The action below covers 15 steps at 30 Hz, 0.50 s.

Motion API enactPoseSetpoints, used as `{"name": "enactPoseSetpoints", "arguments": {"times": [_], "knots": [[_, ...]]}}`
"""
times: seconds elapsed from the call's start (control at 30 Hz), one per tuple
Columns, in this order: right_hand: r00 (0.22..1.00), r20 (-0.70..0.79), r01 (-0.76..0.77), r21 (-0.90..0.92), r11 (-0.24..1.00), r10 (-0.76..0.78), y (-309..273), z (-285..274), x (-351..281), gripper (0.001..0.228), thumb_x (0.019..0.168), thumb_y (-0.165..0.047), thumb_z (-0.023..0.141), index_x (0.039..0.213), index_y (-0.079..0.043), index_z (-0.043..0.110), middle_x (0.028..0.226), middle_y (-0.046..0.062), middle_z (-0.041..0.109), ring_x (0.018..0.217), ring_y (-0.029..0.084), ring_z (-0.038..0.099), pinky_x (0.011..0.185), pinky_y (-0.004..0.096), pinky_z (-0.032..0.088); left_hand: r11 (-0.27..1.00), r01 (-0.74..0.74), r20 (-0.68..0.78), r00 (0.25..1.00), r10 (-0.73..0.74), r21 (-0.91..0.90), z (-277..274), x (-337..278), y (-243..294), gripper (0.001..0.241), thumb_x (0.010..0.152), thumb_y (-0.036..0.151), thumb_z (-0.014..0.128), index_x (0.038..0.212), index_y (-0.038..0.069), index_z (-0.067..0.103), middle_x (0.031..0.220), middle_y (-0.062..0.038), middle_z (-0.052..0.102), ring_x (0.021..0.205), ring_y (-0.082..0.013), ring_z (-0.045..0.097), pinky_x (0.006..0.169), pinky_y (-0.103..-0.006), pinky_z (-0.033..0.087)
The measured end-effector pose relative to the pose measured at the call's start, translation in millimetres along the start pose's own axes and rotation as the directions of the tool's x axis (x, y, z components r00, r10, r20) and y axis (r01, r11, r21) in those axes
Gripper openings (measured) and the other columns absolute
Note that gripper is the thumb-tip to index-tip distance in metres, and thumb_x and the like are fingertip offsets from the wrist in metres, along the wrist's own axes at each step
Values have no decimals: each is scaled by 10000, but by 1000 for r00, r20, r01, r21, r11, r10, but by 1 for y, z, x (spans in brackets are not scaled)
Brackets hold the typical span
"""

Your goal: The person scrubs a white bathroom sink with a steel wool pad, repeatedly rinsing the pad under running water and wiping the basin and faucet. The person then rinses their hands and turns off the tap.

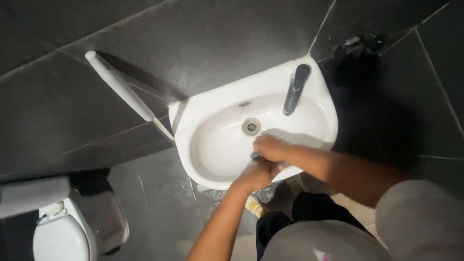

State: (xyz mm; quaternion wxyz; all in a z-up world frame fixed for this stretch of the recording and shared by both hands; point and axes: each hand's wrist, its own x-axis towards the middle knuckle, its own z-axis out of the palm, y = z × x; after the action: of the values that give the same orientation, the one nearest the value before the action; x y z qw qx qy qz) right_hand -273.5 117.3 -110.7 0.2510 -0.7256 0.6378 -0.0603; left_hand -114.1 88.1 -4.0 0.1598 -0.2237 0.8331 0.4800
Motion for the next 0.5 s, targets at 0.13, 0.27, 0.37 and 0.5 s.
{"name": "enactPoseSetpoints", "arguments": {"times": [0.13, 0.27, 0.37, 0.5], "knots": [[876, 120, -478, 356, 803, 468, 20, -98, -18, 170, 999, -222, 548, 997, -105, 671, 931, 177, 715, 964, 382, 713, 901, 470, 576, 960, 263, 57, 961, -269, 92, -6, 15, -26, 608, 1008, 422, 559, 1445, 3, 489, 1496, -215, 482, 1404, -376, 433, 1166, -430, 351], [900, -71, -417, 157, 895, 431, 32, -69, 15, 157, 734, -135, 667, 883, -109, 709, 1041, 216, 687, 1021, 397, 673, 885, 439, 568, 928, 106, -287, 958, 1, 356, 7, 80, -68, 775, 828, 215, 664, 1514, -38, 407, 1616, -247, 303, 1366, -442, 413, 1045, -474, 399], [915, -262, -261, 196, 945, 307, 18, 8, 37, 168, 874, -37, 647, 1032, 6, 682, 1080, 233, 685, 1075, 387, 636, 914, 481, 529, 901, 182, -241, 966, -90, 393, 0, 105, -87, 592, 922, 160, 585, 1487, 21, 474, 1593, -177, 370, 1317, -378, 497, 1047, -432, 454], [979, -134, 175, 192, 966, -151, 42, 16, -42, 280, 701, -141, 648, 942, -19, 718, 976, 232, 713, 957, 415, 661, 842, 506, 511, 964, -92, -176, 975, 138, 249, 22, 62, -69, 498, 889, 150, 602, 1372, 30, 584, 1402, -213, 555, 1262, -406, 528, 1027, -468, 473]]}}
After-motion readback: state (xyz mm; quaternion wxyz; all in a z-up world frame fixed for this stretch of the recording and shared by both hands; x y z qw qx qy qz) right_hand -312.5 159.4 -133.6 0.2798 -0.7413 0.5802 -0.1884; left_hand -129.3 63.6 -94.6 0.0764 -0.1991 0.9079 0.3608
